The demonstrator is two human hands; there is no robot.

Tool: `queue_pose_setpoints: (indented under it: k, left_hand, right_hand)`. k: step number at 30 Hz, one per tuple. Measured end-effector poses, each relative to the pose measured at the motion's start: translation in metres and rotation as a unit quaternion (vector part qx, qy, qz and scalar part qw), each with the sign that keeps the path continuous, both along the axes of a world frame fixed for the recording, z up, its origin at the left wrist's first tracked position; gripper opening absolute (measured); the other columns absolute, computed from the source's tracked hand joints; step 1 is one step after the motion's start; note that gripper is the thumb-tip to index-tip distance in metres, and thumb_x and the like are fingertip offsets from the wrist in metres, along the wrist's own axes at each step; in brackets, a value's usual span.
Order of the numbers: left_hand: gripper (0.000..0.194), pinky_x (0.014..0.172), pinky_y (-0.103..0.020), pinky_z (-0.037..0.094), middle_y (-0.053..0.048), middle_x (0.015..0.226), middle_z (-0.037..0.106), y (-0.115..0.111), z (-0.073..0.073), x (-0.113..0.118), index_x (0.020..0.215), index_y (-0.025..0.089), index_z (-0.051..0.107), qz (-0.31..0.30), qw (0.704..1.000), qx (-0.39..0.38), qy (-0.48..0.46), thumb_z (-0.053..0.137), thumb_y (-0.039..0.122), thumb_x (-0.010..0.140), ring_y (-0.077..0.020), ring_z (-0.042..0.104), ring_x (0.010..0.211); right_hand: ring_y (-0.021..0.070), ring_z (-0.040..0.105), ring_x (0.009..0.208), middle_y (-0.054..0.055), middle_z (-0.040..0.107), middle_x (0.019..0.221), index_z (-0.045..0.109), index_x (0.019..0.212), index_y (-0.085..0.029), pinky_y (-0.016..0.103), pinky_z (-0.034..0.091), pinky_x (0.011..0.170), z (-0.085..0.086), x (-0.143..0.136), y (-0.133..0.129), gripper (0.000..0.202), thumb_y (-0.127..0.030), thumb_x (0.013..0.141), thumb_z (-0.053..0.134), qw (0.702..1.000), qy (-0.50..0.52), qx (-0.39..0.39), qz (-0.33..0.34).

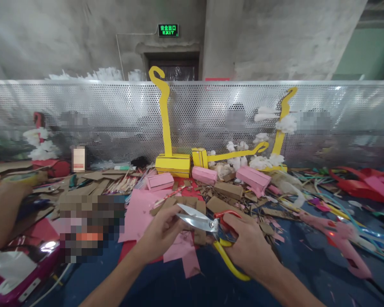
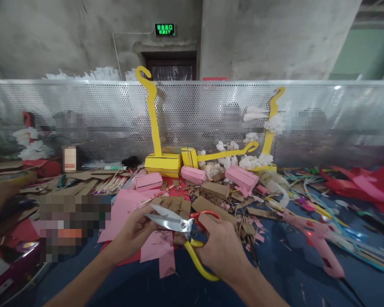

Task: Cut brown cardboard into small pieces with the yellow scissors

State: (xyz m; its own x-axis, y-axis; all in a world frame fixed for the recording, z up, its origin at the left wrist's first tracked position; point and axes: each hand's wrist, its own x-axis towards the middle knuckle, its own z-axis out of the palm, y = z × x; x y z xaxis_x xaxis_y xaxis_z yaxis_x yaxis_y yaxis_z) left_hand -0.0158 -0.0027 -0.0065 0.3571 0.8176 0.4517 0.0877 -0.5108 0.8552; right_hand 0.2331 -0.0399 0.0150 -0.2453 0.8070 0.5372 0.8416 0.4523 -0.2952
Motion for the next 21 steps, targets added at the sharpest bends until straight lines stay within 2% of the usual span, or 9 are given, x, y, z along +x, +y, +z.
queue_pose_setpoints:
  k: [5,8,13,15,17,19,21]
  left_hand:
    - [0.022,0.078,-0.032,0.055,-0.009,0.097,0.066,0.000,0.007,0.001,0.106,0.017,0.065,-0.024,1.000,-0.013,0.002,0.054,0.034,0.096,-0.0207,0.064,0.089]
    - [0.021,0.080,-0.030,0.052,-0.008,0.099,0.066,0.000,0.018,0.002,0.106,0.017,0.065,0.000,1.000,0.005,0.010,0.053,0.033,0.097,-0.0199,0.062,0.091]
    - [0.024,0.076,-0.028,0.048,-0.005,0.089,0.064,-0.003,0.033,0.006,0.098,0.017,0.062,0.005,1.000,0.014,0.012,0.047,0.035,0.100,-0.0169,0.059,0.081]
    - [0.024,0.078,-0.029,0.048,-0.005,0.091,0.064,-0.003,0.033,0.008,0.100,0.018,0.061,0.004,1.000,-0.014,0.008,0.045,0.035,0.100,-0.0174,0.059,0.082]
    - [0.023,0.084,-0.032,0.049,-0.007,0.100,0.065,-0.001,0.031,0.010,0.110,0.018,0.059,0.012,0.999,-0.037,0.018,0.046,0.034,0.099,-0.0198,0.060,0.090]
    - [0.028,0.092,-0.036,0.047,-0.010,0.111,0.066,0.003,0.027,0.010,0.120,0.019,0.057,0.035,0.998,-0.031,0.038,0.050,0.032,0.097,-0.0234,0.060,0.101]
    - [0.030,0.099,-0.040,0.045,-0.011,0.116,0.066,0.007,0.023,0.009,0.120,0.019,0.060,0.055,0.997,-0.006,0.061,0.056,0.031,0.093,-0.0268,0.058,0.110]
  right_hand:
    - [0.0166,0.053,0.057,0.001,0.061,0.063,0.053,0.068,-0.022,0.025,0.033,0.054,-0.008,0.003,0.005,0.012,-0.023,0.072,0.065,1.000,0.004,0.027,0.007]
    - [0.0152,0.052,0.058,0.000,0.059,0.064,0.049,0.065,-0.022,0.024,0.034,0.055,-0.009,0.003,0.008,0.017,-0.020,0.072,0.064,0.998,0.046,0.036,0.008]
    - [0.0136,0.045,0.055,-0.005,0.050,0.058,0.043,0.064,-0.023,0.023,0.031,0.051,-0.005,0.003,0.016,0.033,-0.036,0.074,0.072,0.990,0.134,-0.037,-0.022]
    - [0.0138,0.045,0.057,-0.005,0.051,0.061,0.045,0.068,-0.023,0.023,0.033,0.052,-0.007,0.004,0.020,0.033,-0.041,0.074,0.072,0.982,0.177,-0.060,-0.009]
    - [0.0139,0.046,0.058,-0.004,0.051,0.064,0.049,0.072,-0.022,0.024,0.036,0.054,-0.013,0.004,0.024,0.032,-0.044,0.076,0.071,0.971,0.221,-0.093,0.012]
    - [0.0139,0.046,0.059,-0.005,0.050,0.064,0.051,0.074,-0.021,0.024,0.037,0.054,-0.019,0.003,0.028,0.032,-0.046,0.077,0.071,0.959,0.253,-0.122,0.026]
    - [0.0143,0.047,0.060,-0.004,0.051,0.065,0.054,0.074,-0.020,0.025,0.037,0.056,-0.025,0.001,0.030,0.033,-0.046,0.076,0.073,0.948,0.282,-0.142,0.035]
